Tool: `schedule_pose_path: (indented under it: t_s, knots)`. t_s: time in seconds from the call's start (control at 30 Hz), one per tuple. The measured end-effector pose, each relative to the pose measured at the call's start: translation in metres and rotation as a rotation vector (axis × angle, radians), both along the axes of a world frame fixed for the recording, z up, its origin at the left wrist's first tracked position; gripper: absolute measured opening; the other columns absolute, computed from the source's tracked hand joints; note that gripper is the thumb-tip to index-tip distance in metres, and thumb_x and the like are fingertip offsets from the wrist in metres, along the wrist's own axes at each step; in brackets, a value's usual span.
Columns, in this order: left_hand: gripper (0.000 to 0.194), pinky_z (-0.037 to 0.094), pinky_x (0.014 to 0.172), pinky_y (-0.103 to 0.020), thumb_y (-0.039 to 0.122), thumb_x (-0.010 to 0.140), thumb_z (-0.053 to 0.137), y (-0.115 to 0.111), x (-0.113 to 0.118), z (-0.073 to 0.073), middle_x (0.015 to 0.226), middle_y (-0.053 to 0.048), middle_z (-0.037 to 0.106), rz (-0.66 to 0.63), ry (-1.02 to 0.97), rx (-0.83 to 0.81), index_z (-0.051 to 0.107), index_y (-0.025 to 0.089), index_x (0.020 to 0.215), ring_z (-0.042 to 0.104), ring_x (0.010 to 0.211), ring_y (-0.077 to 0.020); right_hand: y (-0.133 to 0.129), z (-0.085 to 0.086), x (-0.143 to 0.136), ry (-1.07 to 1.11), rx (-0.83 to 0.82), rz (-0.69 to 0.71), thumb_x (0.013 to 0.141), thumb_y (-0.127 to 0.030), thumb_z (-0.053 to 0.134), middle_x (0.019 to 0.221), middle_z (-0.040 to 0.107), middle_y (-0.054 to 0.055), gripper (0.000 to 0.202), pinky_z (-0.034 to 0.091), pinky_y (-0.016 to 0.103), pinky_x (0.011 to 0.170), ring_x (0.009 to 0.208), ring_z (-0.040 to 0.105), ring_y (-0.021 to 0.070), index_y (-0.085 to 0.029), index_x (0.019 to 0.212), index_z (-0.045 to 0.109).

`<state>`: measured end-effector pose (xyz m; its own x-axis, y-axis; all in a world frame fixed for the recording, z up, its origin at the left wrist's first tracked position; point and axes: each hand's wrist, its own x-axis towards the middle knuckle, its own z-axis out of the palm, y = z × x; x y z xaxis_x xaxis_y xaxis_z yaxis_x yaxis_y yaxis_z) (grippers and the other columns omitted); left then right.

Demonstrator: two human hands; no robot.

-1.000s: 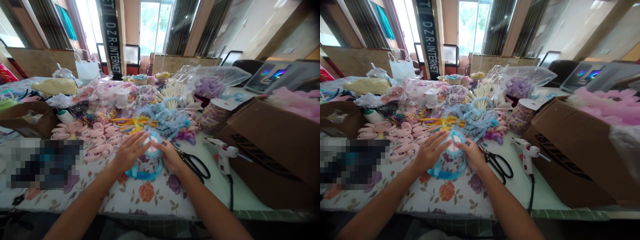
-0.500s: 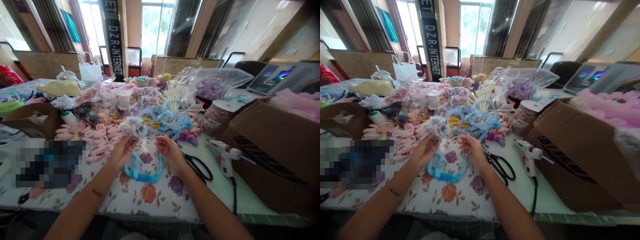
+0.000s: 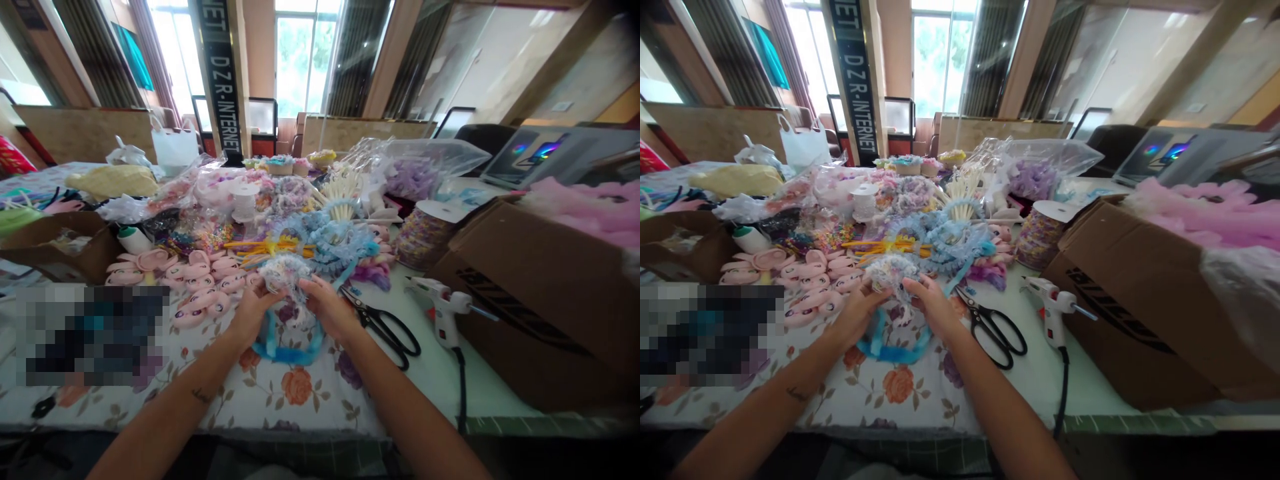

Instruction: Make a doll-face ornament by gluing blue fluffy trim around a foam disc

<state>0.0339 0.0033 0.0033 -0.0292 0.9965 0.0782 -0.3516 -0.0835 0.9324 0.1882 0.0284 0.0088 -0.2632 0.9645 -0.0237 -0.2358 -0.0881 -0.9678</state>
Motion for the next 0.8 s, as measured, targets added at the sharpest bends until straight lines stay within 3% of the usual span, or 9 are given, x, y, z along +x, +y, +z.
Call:
schedule_pose_path:
  t_s: [0.1,0.27,0.53,0.67,0.8]
  knots:
    - [0.043,0.052,0.085,-0.032,0.027,0.071,0.074,0.001,-0.003,-0.005,0.108,-0.008,0.068,0.056,0.16,0.071,0.059,0.017,0.11,0.064,0.1,-0.0216,-0.004,0.0,-0.005,0.094,-0.057,0.063,0.065,-0.032,0.077,0.083,0.068,0.0,0.036,0.047,0.024,0.063,0.075,0.062,0.016,-0.02,0.098,0.068]
    - [0.057,0.049,0.091,-0.035,0.032,0.072,0.074,0.005,-0.012,-0.011,0.126,-0.01,0.058,0.23,0.442,0.242,0.052,0.022,0.124,0.057,0.115,-0.0249,-0.007,-0.007,-0.003,0.078,-0.058,-0.001,0.063,-0.027,0.078,0.072,0.066,-0.003,0.031,0.04,0.021,0.052,0.057,0.055,0.0113,-0.021,0.092,0.068]
    - [0.019,0.051,0.077,-0.031,0.029,0.078,0.067,0.006,-0.021,-0.008,0.104,-0.007,0.069,0.375,0.638,0.339,0.069,0.021,0.095,0.063,0.097,-0.0216,-0.01,-0.006,0.001,-0.088,0.1,-0.086,0.063,-0.034,0.079,0.087,0.071,0.001,0.034,0.049,0.03,0.069,0.079,0.063,0.0206,-0.021,0.093,0.069]
    - [0.012,0.05,0.079,-0.03,0.03,0.078,0.066,0.008,-0.023,-0.006,0.102,-0.007,0.066,0.458,0.572,0.4,0.066,0.019,0.082,0.061,0.099,-0.0211,-0.013,-0.004,-0.001,-0.047,0.049,-0.089,0.063,-0.033,0.078,0.081,0.07,-0.001,0.031,0.048,0.027,0.061,0.07,0.062,0.0179,-0.021,0.09,0.069]
    - [0.021,0.05,0.079,-0.029,0.036,0.081,0.063,0.009,-0.02,-0.002,0.1,-0.006,0.066,0.288,0.274,0.271,0.06,0.019,0.093,0.062,0.092,-0.0182,-0.014,-0.002,-0.003,0.074,-0.127,-0.061,0.064,-0.031,0.076,0.071,0.069,-0.002,0.025,0.046,0.025,0.056,0.062,0.061,0.016,-0.021,0.084,0.068]
